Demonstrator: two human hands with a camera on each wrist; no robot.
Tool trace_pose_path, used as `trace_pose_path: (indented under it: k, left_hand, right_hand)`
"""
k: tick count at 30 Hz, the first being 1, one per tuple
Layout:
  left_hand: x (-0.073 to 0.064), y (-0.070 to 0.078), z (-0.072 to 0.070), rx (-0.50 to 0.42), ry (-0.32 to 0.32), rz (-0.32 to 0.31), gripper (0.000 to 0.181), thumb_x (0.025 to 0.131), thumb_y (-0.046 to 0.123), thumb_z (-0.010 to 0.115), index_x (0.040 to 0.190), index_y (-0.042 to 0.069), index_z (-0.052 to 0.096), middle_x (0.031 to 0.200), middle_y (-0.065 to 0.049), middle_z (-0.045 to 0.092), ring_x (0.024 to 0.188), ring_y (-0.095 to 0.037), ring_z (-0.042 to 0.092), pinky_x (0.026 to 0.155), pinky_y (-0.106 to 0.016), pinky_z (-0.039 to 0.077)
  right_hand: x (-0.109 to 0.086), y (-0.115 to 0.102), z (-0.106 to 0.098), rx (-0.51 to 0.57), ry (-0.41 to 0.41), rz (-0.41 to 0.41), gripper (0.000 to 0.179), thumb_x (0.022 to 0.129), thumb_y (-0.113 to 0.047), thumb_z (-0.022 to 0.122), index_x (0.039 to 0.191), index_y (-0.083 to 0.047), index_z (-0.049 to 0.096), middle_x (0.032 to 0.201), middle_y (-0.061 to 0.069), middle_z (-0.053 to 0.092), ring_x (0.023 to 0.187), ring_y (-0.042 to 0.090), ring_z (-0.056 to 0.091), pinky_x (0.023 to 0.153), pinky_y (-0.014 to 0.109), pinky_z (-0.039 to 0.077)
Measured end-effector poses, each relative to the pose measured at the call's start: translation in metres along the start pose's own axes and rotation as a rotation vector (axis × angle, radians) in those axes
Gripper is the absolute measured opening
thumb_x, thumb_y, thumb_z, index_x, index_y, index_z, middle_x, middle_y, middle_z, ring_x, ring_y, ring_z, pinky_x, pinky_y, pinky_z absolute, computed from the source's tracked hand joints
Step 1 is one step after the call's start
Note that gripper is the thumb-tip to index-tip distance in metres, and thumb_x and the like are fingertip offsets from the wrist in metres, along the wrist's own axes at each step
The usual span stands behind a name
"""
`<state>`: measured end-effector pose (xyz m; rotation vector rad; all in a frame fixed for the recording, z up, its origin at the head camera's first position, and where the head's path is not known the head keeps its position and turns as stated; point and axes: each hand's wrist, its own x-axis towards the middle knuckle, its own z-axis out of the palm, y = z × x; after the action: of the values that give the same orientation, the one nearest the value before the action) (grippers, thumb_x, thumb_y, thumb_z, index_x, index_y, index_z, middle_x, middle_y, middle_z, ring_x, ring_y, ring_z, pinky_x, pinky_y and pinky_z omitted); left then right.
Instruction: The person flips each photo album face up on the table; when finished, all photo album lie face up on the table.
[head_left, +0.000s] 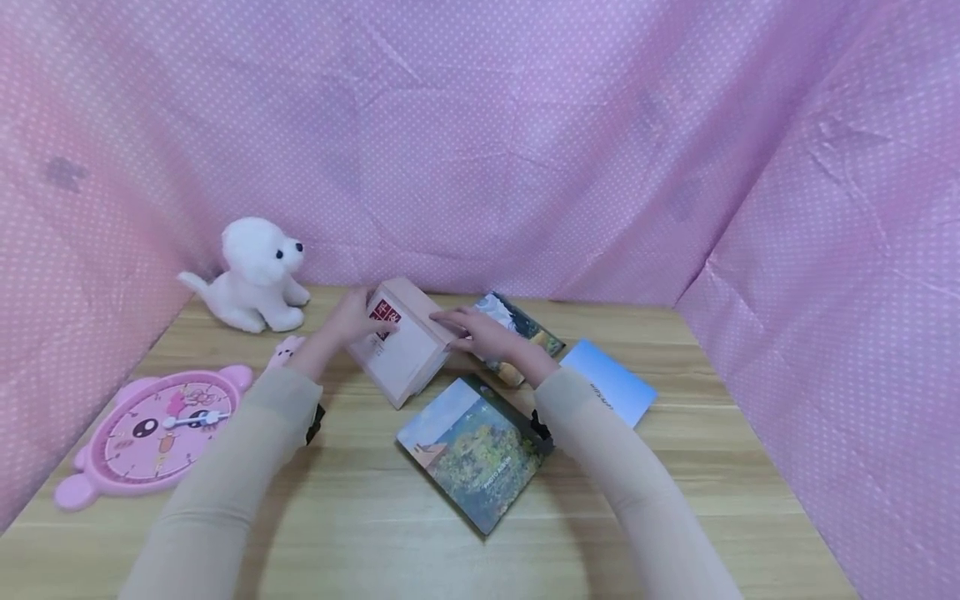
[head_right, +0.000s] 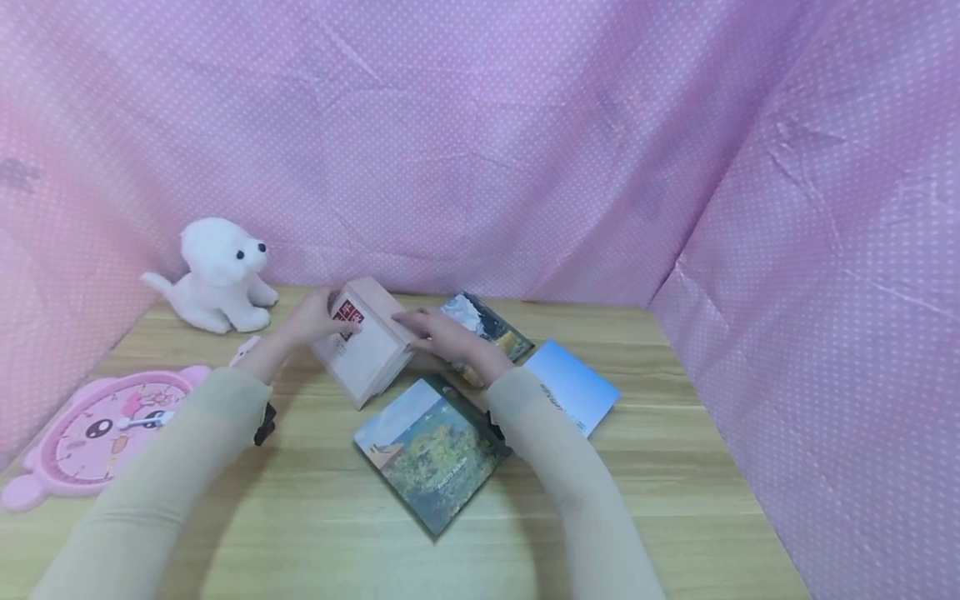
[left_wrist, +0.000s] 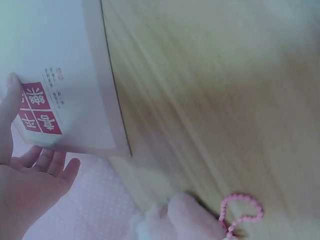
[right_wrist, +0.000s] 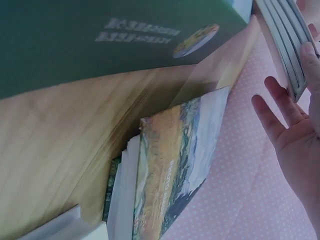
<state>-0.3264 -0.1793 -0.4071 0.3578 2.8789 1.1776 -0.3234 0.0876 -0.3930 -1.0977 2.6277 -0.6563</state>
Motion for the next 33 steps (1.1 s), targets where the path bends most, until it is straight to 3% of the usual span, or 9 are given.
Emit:
trace_pose_path:
  k: [5, 11, 20, 33]
  left_hand:
    - [-0.004, 0.008, -0.007, 0.014, 0.014, -0.012, 0.084, 0.076, 0.029, 0.079, 0.139, -0.004, 0.035, 0.116, -0.023, 0.055, 0.099, -0.033, 0.056, 0.088, -0.045, 0.049]
    - [-0.005, 0.012, -0.012, 0.007, 0.08, -0.022, 0.08, 0.074, 0.039, 0.079, 0.133, -0.002, 0.044, 0.118, -0.021, 0.055, 0.101, -0.033, 0.054, 0.086, -0.045, 0.05]
    - [-0.001, 0.012, -0.014, -0.007, 0.094, -0.024, 0.086, 0.074, 0.045, 0.077, 0.133, -0.004, 0.038, 0.125, -0.024, 0.052, 0.11, -0.036, 0.054, 0.092, -0.047, 0.048]
    - [-0.007, 0.024, -0.017, -0.145, 0.128, -0.076, 0.091, 0.074, 0.051, 0.075, 0.136, -0.002, 0.033, 0.123, -0.023, 0.053, 0.112, -0.035, 0.054, 0.09, -0.047, 0.049]
  right_hand:
    - [-0.002, -0.004, -0.003, 0.078, 0.034, -0.029, 0.056, 0.091, -0.021, 0.062, 0.143, -0.017, 0.042, 0.137, 0.012, 0.043, 0.117, 0.022, 0.05, 0.095, 0.032, 0.047]
    - [-0.008, -0.013, -0.01, 0.116, 0.065, -0.073, 0.055, 0.09, -0.017, 0.063, 0.142, -0.015, 0.044, 0.133, 0.015, 0.043, 0.105, 0.023, 0.056, 0.081, 0.023, 0.053]
    - [-0.014, -0.02, -0.023, 0.1, 0.092, -0.145, 0.055, 0.089, -0.015, 0.064, 0.141, -0.013, 0.045, 0.141, 0.018, 0.036, 0.115, 0.027, 0.052, 0.086, 0.023, 0.053]
    - [-0.02, -0.026, -0.034, 0.122, 0.158, -0.227, 0.056, 0.087, -0.011, 0.067, 0.139, -0.011, 0.047, 0.139, 0.014, 0.041, 0.117, 0.027, 0.053, 0.084, 0.021, 0.053]
